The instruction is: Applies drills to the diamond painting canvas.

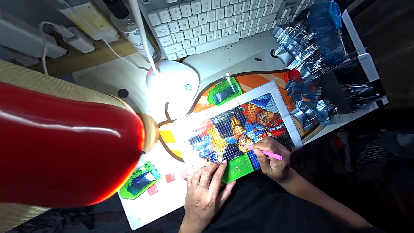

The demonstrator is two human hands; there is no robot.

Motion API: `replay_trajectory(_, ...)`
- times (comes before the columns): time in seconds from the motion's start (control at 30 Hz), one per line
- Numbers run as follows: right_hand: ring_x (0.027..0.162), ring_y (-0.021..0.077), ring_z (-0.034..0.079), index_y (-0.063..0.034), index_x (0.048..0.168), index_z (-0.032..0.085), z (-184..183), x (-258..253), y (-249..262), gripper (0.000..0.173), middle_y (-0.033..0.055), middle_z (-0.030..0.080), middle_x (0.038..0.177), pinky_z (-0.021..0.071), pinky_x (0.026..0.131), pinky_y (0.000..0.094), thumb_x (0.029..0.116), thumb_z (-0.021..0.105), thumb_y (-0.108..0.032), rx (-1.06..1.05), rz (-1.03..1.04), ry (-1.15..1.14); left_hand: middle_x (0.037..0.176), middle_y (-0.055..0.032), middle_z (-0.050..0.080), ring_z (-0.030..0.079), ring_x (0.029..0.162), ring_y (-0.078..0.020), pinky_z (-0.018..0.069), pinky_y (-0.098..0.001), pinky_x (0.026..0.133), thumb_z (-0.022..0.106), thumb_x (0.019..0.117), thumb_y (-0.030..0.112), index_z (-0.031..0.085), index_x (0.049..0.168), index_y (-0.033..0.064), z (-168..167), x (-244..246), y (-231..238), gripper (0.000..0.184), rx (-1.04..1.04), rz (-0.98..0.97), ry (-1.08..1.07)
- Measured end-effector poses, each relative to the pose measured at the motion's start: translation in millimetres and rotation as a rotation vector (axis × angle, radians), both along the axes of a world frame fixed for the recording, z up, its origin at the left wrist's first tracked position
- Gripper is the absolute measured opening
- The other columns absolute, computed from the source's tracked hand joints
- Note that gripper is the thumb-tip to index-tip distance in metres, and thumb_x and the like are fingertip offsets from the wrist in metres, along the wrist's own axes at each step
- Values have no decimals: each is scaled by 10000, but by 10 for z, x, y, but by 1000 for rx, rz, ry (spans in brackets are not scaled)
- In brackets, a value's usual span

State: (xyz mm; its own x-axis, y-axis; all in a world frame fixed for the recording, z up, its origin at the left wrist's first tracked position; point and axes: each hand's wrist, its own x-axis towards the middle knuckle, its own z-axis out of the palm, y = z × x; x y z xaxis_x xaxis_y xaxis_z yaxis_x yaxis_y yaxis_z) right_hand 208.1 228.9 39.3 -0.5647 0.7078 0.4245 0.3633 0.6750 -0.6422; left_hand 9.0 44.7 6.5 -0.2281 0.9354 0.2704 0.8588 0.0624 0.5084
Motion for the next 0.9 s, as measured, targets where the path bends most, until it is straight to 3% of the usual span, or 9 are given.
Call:
replay_trajectory(0.27, 884, 90, 693, -95, 999, 682, -8, 217, -1, 267, -1, 706, 907, 590, 804, 264, 1050, 508, -291, -162, -1, 265, 1265, 32, 671, 614, 1140, -156, 476, -364, 970, 767, 779, 610, 718, 1296, 298, -6, 13, 13, 607, -1, 7, 14)
replay_trajectory(0.57, 838, 152, 690, -71, 898, 673, -120, 264, -94, 360, 47, 694, 817, 566, 769, 299, 1038, 461, -326, -98, 192, 196, 1265, 36, 673, 617, 1141, -153, 484, -354, 960, 765, 788, 596, 719, 1294, 296, 5, 5, 28, 590, 2, 9, 15)
replay_trajectory(0.9, 856, 168, 692, -61, 892, 664, -50, 254, -88, 357, 64, 691, 822, 564, 794, 305, 1029, 474, -331, -71, 246, 128, 1267, 31, 673, 618, 1138, -156, 482, -361, 964, 766, 787, 595, 718, 1297, 294, 13, 0, 31, 594, -3, 11, 11)
